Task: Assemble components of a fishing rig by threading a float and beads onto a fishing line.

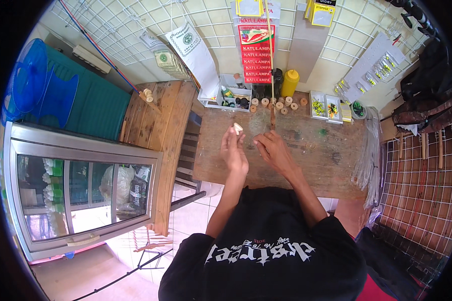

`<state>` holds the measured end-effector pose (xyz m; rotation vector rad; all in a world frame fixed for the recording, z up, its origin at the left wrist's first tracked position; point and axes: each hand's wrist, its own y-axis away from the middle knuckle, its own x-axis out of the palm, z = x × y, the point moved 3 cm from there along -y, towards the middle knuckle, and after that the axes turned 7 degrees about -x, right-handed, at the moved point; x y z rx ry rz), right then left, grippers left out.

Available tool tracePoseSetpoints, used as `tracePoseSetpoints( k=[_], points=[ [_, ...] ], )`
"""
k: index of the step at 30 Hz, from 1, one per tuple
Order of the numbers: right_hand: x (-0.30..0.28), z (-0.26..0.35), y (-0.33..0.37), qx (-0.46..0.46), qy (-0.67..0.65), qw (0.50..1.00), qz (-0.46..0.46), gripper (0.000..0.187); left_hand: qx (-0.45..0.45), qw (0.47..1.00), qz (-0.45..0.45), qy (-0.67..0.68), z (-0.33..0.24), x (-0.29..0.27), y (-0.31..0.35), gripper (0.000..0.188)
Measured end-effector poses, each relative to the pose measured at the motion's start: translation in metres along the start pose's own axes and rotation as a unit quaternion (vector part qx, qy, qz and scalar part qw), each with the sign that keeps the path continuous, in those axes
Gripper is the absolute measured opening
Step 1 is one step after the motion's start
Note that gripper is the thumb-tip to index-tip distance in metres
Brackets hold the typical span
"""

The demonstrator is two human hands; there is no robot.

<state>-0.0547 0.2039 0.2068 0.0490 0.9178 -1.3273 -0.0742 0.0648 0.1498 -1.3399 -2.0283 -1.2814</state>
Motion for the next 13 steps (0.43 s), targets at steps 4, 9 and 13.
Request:
tracePoseSetpoints(
  k=[4,9,13],
  points=[
    [-0.008,-0.008,-0.007,-0.011,0.018,0.999,-0.031,0.011,0.139,0.933,0.024,-0.332,0.007,0.009,-0.01,0.029],
    [-0.022,-0.021,-0.015,-0.011,0.034,0.998,-0.055,0.01,-0.019,0.881,0.213,-0.421,0.011,0.023,-0.008,0.026],
    [-0.031,-0.036,-0.018,0.024,0.041,0.997,-0.067,0.012,-0.084,0.855,0.288,-0.422,0.008,0.029,-0.011,0.029]
  ],
)
